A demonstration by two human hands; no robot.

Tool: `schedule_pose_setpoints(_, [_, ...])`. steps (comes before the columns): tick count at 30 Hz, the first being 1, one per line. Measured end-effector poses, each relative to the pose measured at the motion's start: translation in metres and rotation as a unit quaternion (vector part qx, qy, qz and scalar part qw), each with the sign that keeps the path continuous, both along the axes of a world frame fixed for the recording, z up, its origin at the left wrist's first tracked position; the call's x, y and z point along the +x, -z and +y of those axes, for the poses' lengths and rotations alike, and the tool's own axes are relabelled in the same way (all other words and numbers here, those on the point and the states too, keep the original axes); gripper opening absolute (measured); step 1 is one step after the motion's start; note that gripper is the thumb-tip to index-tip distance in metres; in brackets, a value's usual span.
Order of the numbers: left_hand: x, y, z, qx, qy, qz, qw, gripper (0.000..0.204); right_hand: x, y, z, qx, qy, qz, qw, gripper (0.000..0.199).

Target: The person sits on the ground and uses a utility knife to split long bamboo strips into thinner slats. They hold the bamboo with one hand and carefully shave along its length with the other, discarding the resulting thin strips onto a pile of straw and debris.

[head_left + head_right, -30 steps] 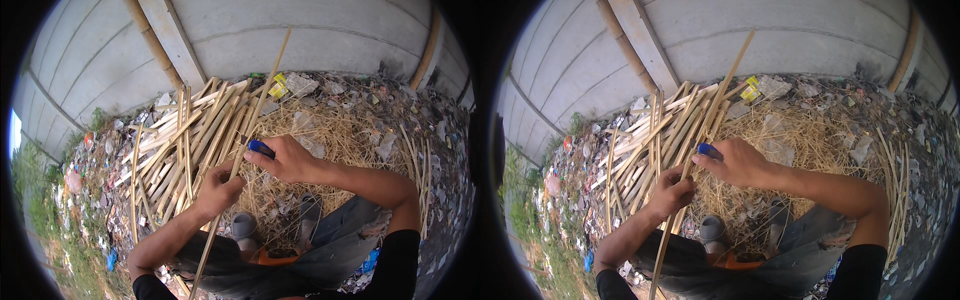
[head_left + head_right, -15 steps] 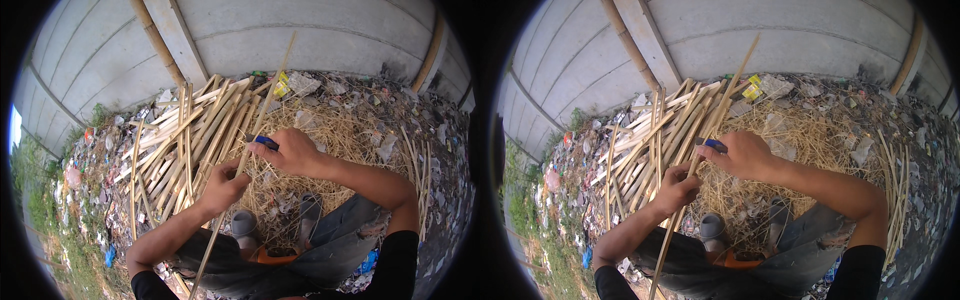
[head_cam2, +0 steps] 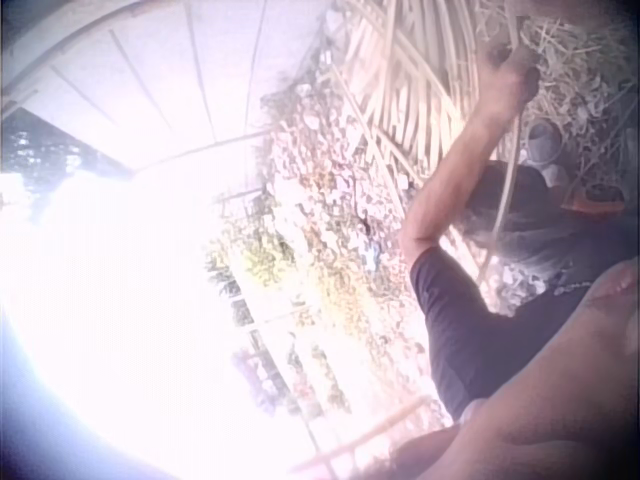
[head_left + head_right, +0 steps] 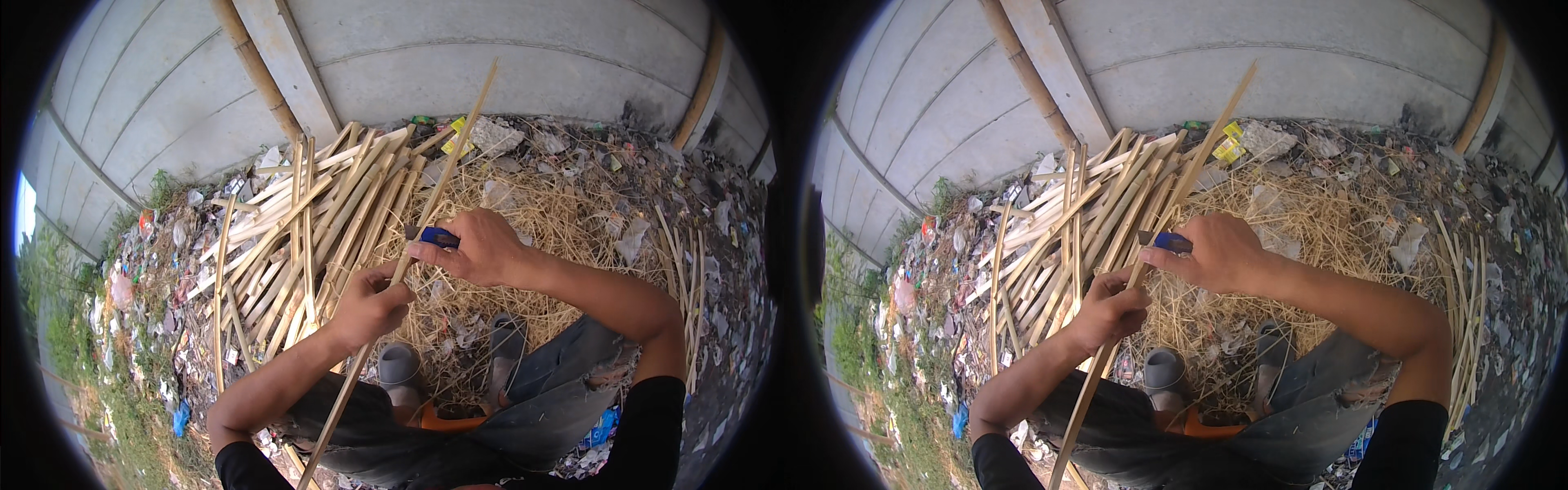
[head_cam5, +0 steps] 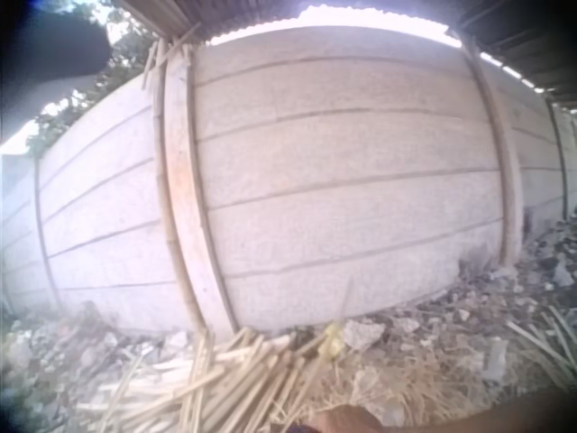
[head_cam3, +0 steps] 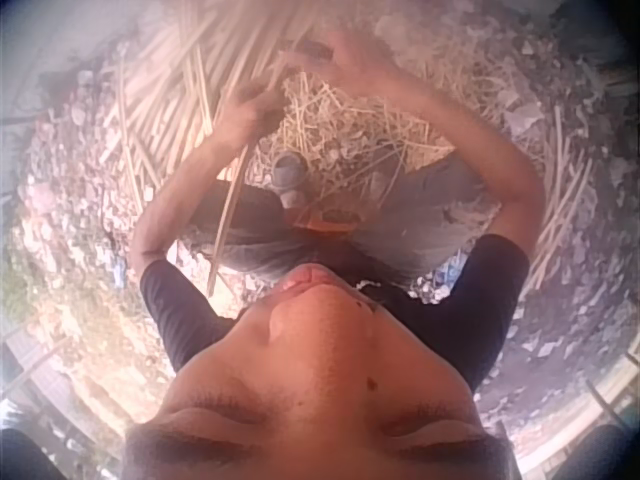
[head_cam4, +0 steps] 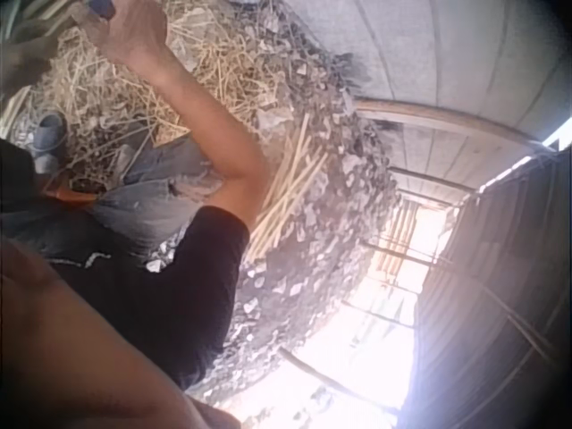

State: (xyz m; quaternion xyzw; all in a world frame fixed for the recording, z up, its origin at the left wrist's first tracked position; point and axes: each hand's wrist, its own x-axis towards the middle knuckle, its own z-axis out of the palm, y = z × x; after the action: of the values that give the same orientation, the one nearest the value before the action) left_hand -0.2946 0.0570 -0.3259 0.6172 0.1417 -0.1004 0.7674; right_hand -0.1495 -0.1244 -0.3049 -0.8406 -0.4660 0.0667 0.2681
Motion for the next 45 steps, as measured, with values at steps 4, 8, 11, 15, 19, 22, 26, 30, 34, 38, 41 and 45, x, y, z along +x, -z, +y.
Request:
schedule_pose_setpoints(4, [0.0,0.0,-0.004,0.053,-0.019,-0.008,0.998,0.041,-0.002,0.017,0.006,0.06,-0.005,0.044,0.997,0.069])
schedule_pose_setpoints(8, [-0.002,0.0,-0.002,0.022,0.004,-0.003,1.0,0.044,0.01,0.011,0.002,0.034,-0.059,0.206,0.976,0.067])
schedule_pose_setpoints(11, [-0.005,-0.002,0.004,-0.058,0.041,0.022,0.997,0.05,0.023,0.023,-0.003,0.036,-0.142,0.456,0.878,0.065])
schedule_pose_setpoints(15, [-0.001,0.003,0.009,-0.045,0.03,0.037,0.998,0.056,0.011,0.008,-0.002,0.076,-0.164,0.508,0.842,0.063])
schedule_pose_setpoints(19, [0.0,-0.002,0.007,-0.061,0.021,0.008,0.998,0.052,0.027,0.015,-0.002,0.118,-0.018,0.165,0.979,0.068])
schedule_pose_setpoints(22, [-0.001,0.0,0.004,-0.026,0.009,-0.004,1.0,0.048,0.011,0.011,-0.007,0.1,0.005,0.046,0.994,0.069])
schedule_pose_setpoints(26, [0.001,0.003,0.001,0.018,0.007,0.0,1.0,0.037,-0.003,0.01,-0.003,0.058,0.019,0.017,0.998,0.067])
schedule_pose_setpoints(30, [0.001,0.001,-0.002,0.039,-0.003,-0.006,0.999,0.026,-0.005,0.018,0.002,0.051,0.015,0.037,0.998,0.065])
schedule_pose_setpoints(34, [0.0,0.002,-0.002,0.058,-0.002,0.004,0.998,0.025,-0.002,0.022,0.004,0.072,-0.01,0.063,0.995,0.066])
schedule_pose_setpoints(38, [-0.002,0.002,-0.002,0.061,0.003,0.0,0.998,0.034,0.013,0.03,0.006,0.022,-0.055,0.209,0.976,0.067])
schedule_pose_setpoints(41, [-0.002,0.003,-0.002,0.056,0.01,0.013,0.998,0.04,0.018,0.034,0.002,0.028,-0.066,0.37,0.926,0.067])
schedule_pose_setpoints(45, [-0.001,0.004,0.001,0.044,0.017,0.007,0.999,0.046,0.016,0.029,0.003,0.061,-0.077,0.48,0.872,0.067])
